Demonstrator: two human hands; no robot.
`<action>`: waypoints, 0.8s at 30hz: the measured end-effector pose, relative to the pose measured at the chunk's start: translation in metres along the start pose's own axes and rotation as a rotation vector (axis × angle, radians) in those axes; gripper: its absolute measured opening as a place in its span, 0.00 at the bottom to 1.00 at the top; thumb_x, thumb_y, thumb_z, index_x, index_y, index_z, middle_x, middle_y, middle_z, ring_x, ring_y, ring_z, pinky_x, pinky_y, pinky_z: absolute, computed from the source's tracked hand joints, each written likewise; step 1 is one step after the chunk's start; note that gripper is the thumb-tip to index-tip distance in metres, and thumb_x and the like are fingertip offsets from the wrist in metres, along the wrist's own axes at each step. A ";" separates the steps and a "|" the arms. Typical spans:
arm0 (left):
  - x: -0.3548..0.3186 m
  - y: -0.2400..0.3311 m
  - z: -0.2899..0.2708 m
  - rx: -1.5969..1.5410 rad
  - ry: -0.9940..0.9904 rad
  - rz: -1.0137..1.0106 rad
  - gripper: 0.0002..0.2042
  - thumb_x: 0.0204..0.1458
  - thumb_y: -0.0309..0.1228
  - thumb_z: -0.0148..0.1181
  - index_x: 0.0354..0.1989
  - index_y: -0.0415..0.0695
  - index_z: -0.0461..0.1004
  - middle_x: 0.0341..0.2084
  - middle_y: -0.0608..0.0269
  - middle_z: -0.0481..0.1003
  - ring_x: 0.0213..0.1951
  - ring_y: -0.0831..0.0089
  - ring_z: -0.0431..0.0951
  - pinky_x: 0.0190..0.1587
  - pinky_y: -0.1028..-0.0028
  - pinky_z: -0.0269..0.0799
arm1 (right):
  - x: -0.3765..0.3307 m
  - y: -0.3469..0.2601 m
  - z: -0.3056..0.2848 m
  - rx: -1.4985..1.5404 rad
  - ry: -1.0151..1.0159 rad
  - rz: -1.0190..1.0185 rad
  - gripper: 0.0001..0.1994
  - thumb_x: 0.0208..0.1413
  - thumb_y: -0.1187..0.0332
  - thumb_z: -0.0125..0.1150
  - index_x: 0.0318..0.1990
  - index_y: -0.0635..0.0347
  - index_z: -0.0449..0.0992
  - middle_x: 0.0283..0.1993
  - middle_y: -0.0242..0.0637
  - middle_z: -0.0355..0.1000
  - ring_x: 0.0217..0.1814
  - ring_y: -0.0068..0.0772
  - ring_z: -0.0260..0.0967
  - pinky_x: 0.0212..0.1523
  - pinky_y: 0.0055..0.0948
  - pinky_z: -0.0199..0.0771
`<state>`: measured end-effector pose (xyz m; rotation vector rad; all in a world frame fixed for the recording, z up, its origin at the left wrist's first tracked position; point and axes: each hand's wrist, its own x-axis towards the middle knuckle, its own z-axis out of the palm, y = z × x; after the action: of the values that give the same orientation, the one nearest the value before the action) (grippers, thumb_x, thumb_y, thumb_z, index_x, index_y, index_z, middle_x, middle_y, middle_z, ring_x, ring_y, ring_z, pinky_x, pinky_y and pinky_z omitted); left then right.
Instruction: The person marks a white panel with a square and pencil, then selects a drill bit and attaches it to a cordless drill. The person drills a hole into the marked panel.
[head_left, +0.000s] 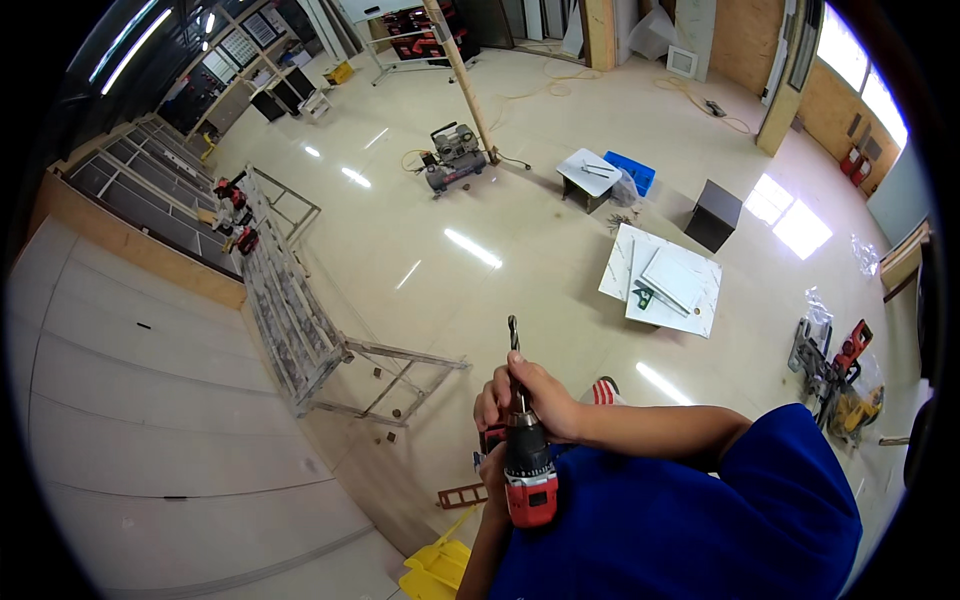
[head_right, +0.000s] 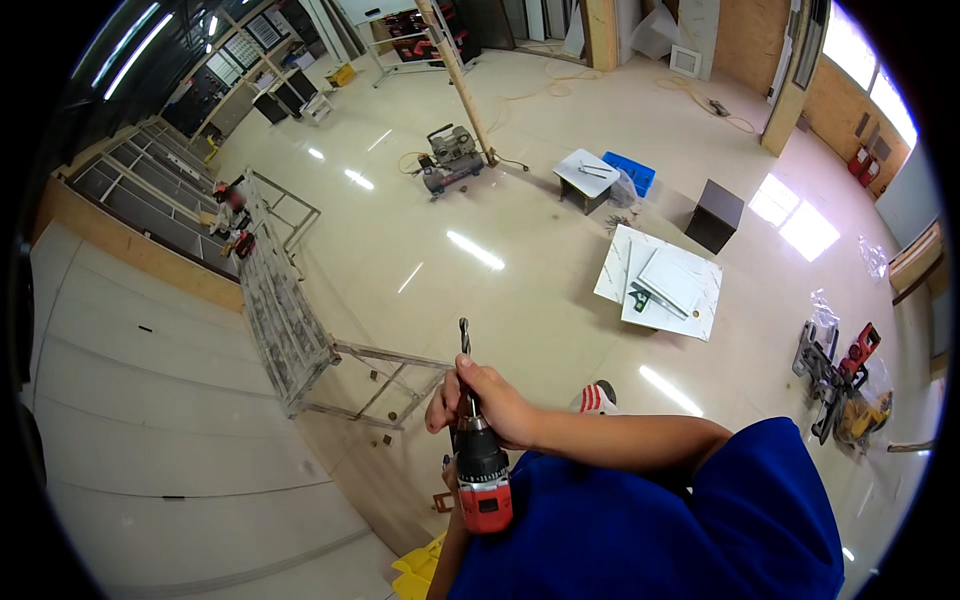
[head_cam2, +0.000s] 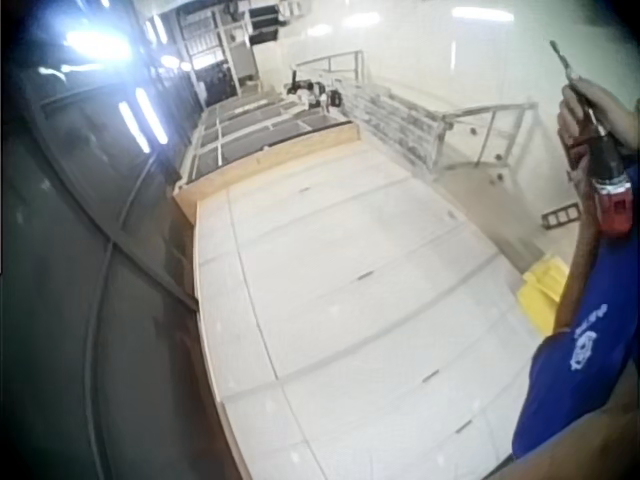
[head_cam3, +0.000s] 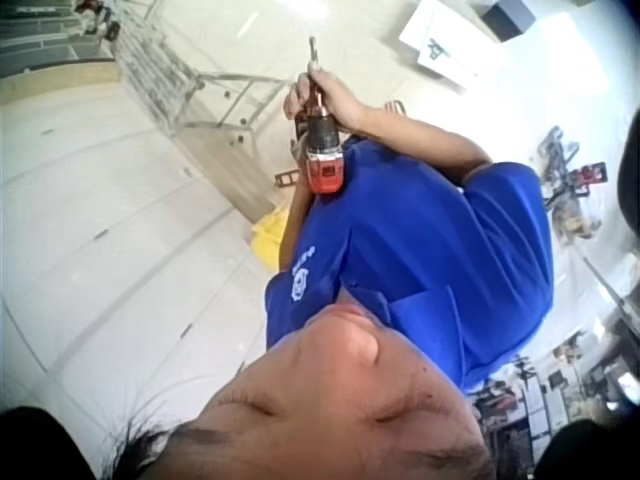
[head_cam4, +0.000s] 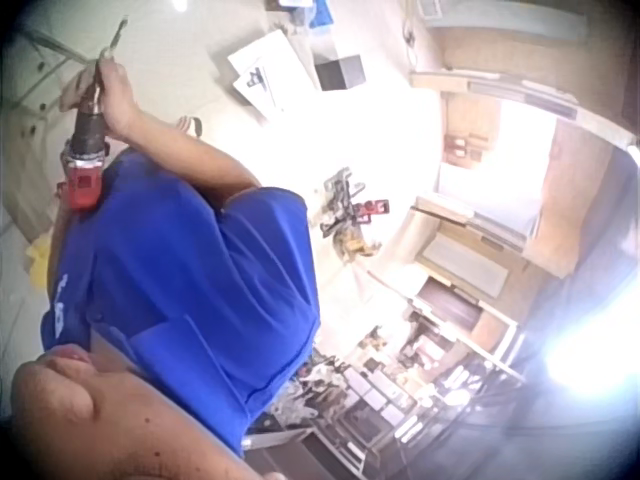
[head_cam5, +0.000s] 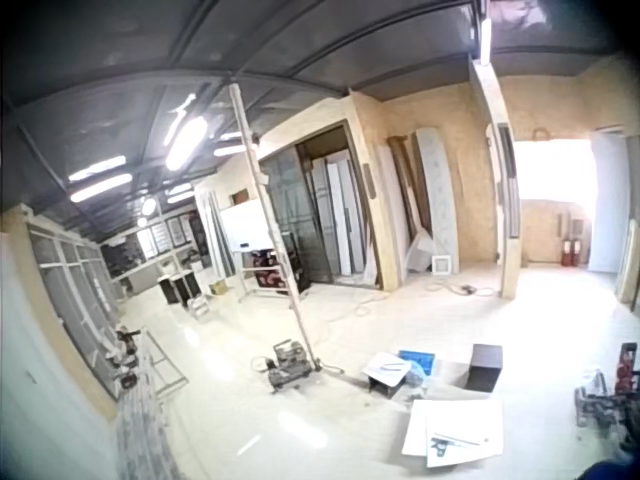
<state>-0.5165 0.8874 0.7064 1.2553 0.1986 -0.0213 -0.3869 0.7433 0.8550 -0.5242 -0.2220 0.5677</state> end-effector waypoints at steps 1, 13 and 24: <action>-0.001 -0.006 -0.003 -0.016 -0.007 -0.017 0.13 0.51 0.27 0.62 0.44 0.36 0.76 0.31 0.61 0.79 0.33 0.70 0.80 0.38 0.71 0.77 | -0.001 0.002 0.004 0.014 -0.031 0.011 0.28 0.70 0.45 0.33 0.25 0.58 0.65 0.26 0.46 0.71 0.35 0.49 0.72 0.43 0.42 0.72; -0.014 0.060 0.054 -0.126 -0.041 -0.030 0.10 0.62 0.42 0.47 0.45 0.52 0.61 0.34 0.68 0.64 0.38 0.81 0.68 0.43 0.81 0.66 | -0.024 -0.008 0.032 0.124 -0.133 0.214 0.26 0.71 0.45 0.31 0.24 0.53 0.56 0.12 0.38 0.59 0.15 0.38 0.62 0.22 0.34 0.68; -0.020 0.033 0.035 0.535 -0.090 0.260 0.10 0.60 0.39 0.50 0.45 0.52 0.60 0.35 0.69 0.61 0.39 0.83 0.66 0.42 0.84 0.62 | -0.025 -0.001 0.031 0.122 -0.102 0.201 0.27 0.70 0.43 0.31 0.23 0.51 0.53 0.11 0.33 0.55 0.13 0.32 0.59 0.20 0.33 0.67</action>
<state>-0.5273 0.8632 0.7507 1.8020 -0.0577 0.0993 -0.4180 0.7413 0.8805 -0.4018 -0.2315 0.8003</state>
